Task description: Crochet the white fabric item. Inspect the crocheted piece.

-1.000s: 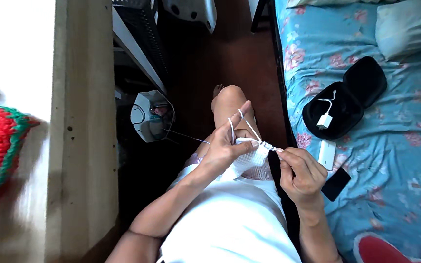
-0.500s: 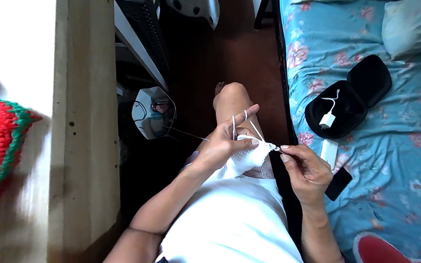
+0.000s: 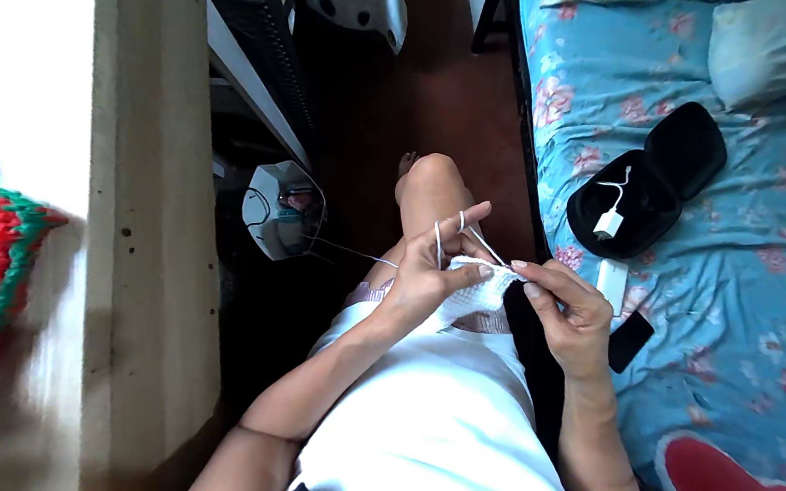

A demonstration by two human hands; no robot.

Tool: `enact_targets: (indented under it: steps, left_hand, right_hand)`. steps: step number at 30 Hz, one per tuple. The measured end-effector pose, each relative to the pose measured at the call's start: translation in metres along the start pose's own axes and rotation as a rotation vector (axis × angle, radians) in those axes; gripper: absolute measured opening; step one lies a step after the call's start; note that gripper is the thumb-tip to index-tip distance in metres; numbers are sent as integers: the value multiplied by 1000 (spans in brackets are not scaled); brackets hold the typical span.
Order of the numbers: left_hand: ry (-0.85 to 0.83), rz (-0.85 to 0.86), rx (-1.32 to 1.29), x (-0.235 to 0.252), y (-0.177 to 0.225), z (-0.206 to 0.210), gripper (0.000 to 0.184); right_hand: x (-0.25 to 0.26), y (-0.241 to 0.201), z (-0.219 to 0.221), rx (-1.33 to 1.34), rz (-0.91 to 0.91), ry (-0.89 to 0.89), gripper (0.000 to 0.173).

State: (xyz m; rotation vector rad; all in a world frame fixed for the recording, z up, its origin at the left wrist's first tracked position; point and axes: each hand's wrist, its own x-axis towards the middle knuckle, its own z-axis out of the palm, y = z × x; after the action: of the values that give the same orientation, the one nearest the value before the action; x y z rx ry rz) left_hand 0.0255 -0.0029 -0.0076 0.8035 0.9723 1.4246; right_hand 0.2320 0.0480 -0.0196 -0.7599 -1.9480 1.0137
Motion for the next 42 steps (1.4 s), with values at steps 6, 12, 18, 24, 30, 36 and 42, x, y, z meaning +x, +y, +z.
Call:
enact_targets:
  steps: [6, 12, 18, 24, 30, 36, 42]
  left_hand:
    - [78, -128, -75, 2, 2, 0, 59]
    - [75, -149, -88, 2, 2, 0, 59]
    - [76, -134, -49, 2, 2, 2, 59]
    - [75, -153, -48, 2, 0, 1, 58]
    - [77, -177, -62, 2, -1, 3, 63]
    - [110, 682, 653, -5, -34, 16, 57]
    - [128, 547, 326, -10, -32, 22, 58]
  right_hand:
    - [1, -8, -8, -555, -206, -41, 34]
    - [-1, -13, -3, -672, -258, -23, 38]
    - [-3, -9, 4, -678, -265, 2, 35]
    - [-3, -7, 8, -665, -266, 10, 33]
    - [-4, 4, 8, -265, -119, 24, 25]
    - [2, -27, 26, -470, -23, 127, 29]
    - [13, -34, 32, 35, 134, 186, 35]
